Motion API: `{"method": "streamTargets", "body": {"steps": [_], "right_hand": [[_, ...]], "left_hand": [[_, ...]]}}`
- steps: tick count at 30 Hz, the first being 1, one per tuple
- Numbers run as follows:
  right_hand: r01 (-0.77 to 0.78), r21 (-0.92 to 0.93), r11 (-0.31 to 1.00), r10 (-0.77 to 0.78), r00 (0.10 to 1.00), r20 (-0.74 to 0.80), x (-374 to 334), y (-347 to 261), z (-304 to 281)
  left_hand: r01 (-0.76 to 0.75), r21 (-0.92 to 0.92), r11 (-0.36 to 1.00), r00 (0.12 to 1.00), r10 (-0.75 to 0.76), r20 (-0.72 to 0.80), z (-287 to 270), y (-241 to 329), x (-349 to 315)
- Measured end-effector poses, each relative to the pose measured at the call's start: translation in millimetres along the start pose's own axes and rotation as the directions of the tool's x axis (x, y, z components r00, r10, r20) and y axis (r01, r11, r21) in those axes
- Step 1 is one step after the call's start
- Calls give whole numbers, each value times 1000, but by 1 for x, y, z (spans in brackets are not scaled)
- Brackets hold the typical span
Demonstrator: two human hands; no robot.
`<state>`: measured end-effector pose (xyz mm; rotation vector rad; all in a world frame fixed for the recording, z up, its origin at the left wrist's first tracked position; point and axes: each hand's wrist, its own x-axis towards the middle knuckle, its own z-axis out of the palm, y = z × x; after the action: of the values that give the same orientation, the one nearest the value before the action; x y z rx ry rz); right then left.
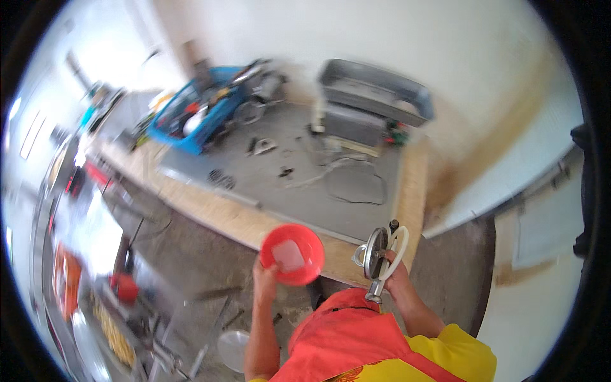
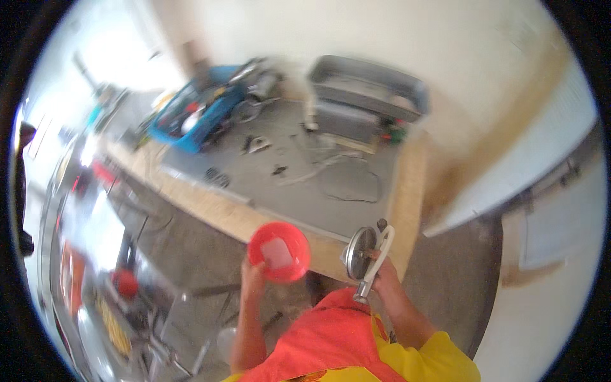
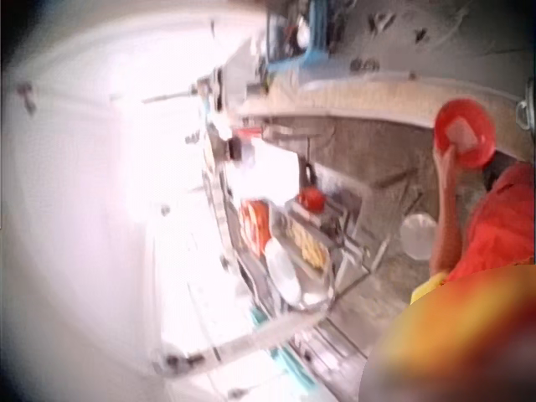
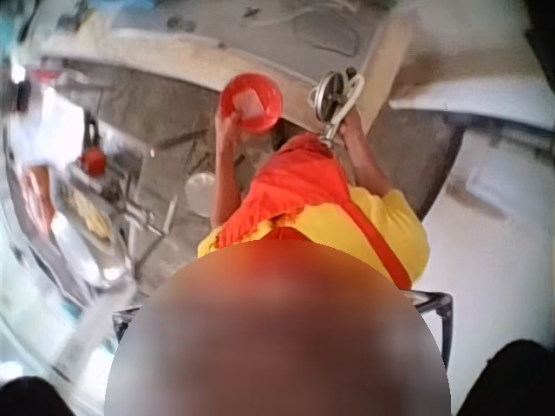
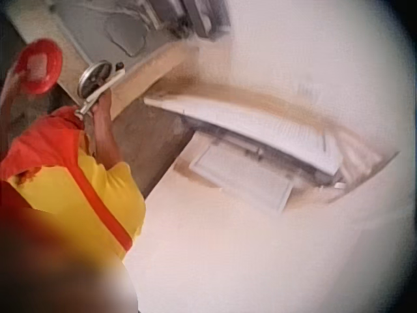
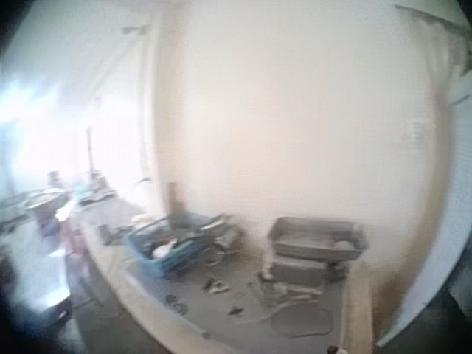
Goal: The person gathers a red bowl, a metal ring, and a long metal rod from a cluttered counter. They walk to a sink area, rinse the metal ring, and then return to a stainless steel table. The person wipes the rod with a cloth and inserts it into a vertical metal machine, then attaches the ring to the rod.
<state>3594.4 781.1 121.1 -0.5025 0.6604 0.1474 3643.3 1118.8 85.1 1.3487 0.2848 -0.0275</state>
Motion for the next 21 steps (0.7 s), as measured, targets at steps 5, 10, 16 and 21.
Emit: {"method": "streamTargets", "body": {"steps": [5, 10, 16, 21], "right_hand": [[-174, -364, 915, 283, 920, 271, -5, 44, 16], [-470, -439, 766, 632, 676, 378, -75, 137, 81], [-633, -661, 403, 908, 186, 376, -188, 258, 31], [-696, -713, 87, 934, -193, 302, -309, 333, 4]], "left_hand": [[295, 54, 954, 916, -267, -299, -88, -14, -236], [185, -201, 962, 654, -274, -705, -122, -71, -485], [-292, -369, 882, 179, -329, -927, -36, -142, -715], [-525, -289, 800, -265, -476, -838, 72, -189, -850]]}}
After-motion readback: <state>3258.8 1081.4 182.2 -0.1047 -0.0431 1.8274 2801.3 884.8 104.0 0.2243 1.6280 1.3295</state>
